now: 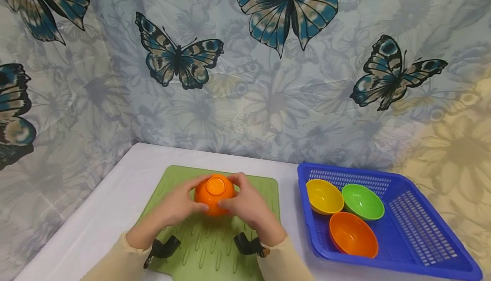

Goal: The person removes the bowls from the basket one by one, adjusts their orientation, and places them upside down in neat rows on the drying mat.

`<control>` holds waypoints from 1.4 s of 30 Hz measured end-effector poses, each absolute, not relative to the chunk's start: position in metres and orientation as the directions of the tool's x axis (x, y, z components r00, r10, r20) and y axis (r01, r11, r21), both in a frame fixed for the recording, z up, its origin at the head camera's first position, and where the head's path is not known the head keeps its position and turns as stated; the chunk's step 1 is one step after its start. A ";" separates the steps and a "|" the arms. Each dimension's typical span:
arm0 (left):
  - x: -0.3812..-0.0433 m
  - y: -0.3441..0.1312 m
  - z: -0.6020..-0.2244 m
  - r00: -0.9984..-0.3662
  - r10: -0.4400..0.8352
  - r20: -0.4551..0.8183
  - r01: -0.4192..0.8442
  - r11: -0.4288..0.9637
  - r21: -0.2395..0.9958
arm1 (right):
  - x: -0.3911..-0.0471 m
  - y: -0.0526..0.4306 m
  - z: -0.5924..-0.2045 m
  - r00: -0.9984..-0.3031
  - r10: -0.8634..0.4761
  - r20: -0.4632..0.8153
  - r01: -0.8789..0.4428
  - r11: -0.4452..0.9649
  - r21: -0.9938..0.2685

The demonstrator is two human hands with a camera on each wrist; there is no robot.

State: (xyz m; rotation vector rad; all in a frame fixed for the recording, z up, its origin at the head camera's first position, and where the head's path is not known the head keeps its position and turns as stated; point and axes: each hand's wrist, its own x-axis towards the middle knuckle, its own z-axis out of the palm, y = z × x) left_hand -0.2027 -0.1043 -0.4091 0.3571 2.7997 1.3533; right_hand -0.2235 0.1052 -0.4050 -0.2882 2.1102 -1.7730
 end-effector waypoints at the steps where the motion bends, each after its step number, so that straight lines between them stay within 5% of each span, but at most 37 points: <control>1: -0.209 -0.110 -0.410 -0.978 0.195 0.080 0.184 0.608 0.772 | -0.231 0.098 -0.408 -0.911 -0.384 -0.150 0.079 0.194 -0.978; 15: -0.277 -0.200 -0.441 -0.983 0.169 -0.067 0.036 0.543 0.839 | -0.302 0.003 -0.447 -0.916 -0.370 -0.154 0.074 0.221 -0.973; 23: -0.288 -0.220 -0.452 -0.974 0.189 -0.125 -0.018 0.483 0.876 | -0.311 -0.018 -0.451 -0.924 -0.352 -0.151 0.024 0.340 -0.940; 31: -0.291 -0.225 -0.456 -0.975 0.163 -0.152 -0.055 0.486 0.872 | -0.316 -0.029 -0.457 -0.919 -0.346 -0.191 0.089 0.290 -0.953; 42: -0.292 -0.223 -0.450 -0.978 0.147 -0.148 -0.024 0.627 0.779 | -0.314 -0.034 -0.456 -0.929 -0.311 -0.203 0.090 0.341 -0.936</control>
